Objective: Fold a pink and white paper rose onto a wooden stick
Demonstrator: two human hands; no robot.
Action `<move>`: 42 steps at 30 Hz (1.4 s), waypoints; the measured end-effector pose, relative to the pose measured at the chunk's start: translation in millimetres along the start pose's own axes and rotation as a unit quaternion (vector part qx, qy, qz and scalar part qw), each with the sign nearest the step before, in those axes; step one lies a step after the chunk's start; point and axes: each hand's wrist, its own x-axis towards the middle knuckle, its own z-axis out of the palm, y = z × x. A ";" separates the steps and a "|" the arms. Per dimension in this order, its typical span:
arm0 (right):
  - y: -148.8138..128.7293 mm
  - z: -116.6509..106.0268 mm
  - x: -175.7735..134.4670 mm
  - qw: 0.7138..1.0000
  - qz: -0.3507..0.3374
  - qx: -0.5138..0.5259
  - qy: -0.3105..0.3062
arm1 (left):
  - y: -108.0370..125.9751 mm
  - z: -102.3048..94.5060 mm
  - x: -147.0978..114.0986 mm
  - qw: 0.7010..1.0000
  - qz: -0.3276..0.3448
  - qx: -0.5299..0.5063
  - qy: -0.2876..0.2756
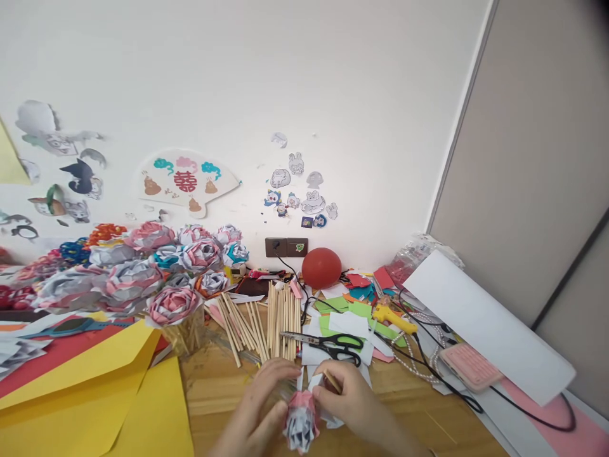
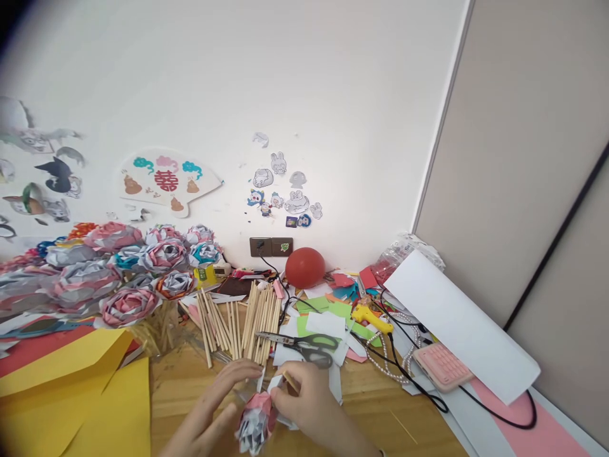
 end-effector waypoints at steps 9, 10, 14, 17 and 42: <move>8.4 10.6 -3.5 0.996 0.043 -0.027 -0.072 | 3.6 14.7 9.4 0.964 -0.217 -0.145 -0.048; 10.2 11.2 -3.1 0.996 0.049 -0.024 -0.066 | 3.9 15.8 9.5 0.956 -0.237 -0.166 -0.049; 15.8 12.8 -2.2 0.997 0.061 -0.023 -0.048 | 4.1 17.4 9.0 0.940 -0.278 -0.195 -0.045; 19.1 14.4 -1.6 0.997 0.074 -0.002 -0.036 | 0.3 18.5 8.0 0.938 -0.281 -0.196 -0.043; 21.3 19.7 -0.3 0.994 0.095 0.038 -0.043 | -12.0 20.0 6.3 0.955 -0.254 -0.141 -0.053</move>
